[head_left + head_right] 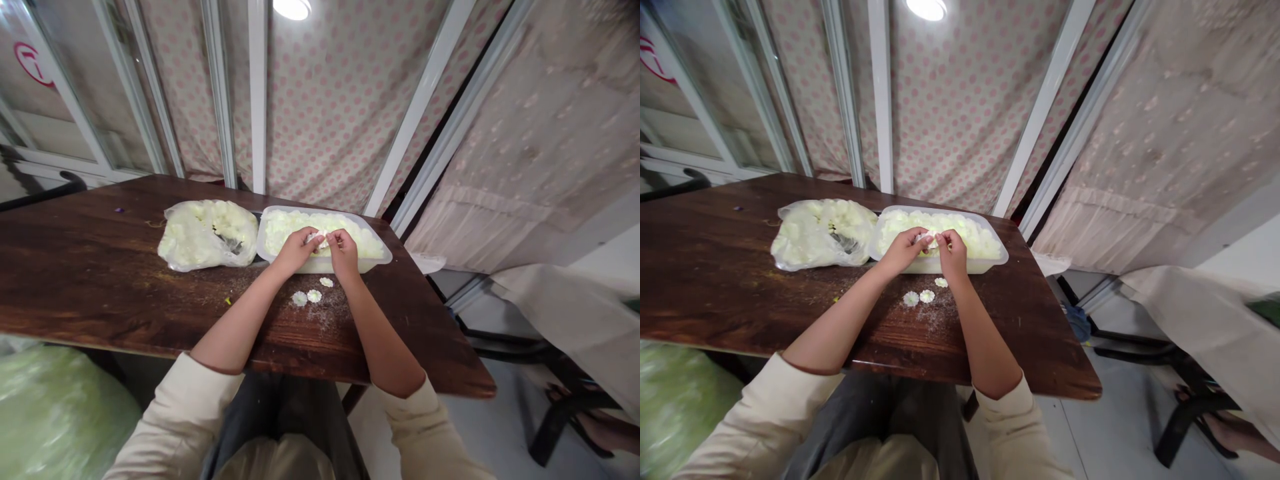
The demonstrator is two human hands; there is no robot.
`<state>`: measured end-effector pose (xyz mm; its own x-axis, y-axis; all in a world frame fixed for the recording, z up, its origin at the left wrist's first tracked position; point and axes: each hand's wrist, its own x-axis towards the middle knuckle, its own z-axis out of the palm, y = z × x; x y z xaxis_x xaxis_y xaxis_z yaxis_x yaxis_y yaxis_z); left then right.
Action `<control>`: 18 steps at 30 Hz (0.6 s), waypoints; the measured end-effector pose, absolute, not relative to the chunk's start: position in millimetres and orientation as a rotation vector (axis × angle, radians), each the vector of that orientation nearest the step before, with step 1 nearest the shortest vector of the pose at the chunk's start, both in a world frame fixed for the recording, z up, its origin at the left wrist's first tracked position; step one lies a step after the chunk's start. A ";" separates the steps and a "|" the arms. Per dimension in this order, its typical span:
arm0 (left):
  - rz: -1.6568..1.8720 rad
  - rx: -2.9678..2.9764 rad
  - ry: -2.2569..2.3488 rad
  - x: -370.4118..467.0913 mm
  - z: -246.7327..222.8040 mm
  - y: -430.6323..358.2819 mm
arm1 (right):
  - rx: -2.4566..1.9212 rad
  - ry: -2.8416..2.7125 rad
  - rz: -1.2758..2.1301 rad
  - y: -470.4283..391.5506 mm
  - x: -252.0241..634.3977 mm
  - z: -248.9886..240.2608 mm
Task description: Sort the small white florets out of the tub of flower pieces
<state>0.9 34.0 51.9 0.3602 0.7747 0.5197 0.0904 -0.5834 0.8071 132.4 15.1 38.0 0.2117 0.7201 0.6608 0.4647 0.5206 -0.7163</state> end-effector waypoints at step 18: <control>1.203 1.917 0.800 -0.8 56.4 30.6 | -1.102 -1.394 0.136 19.3 138.3 36.1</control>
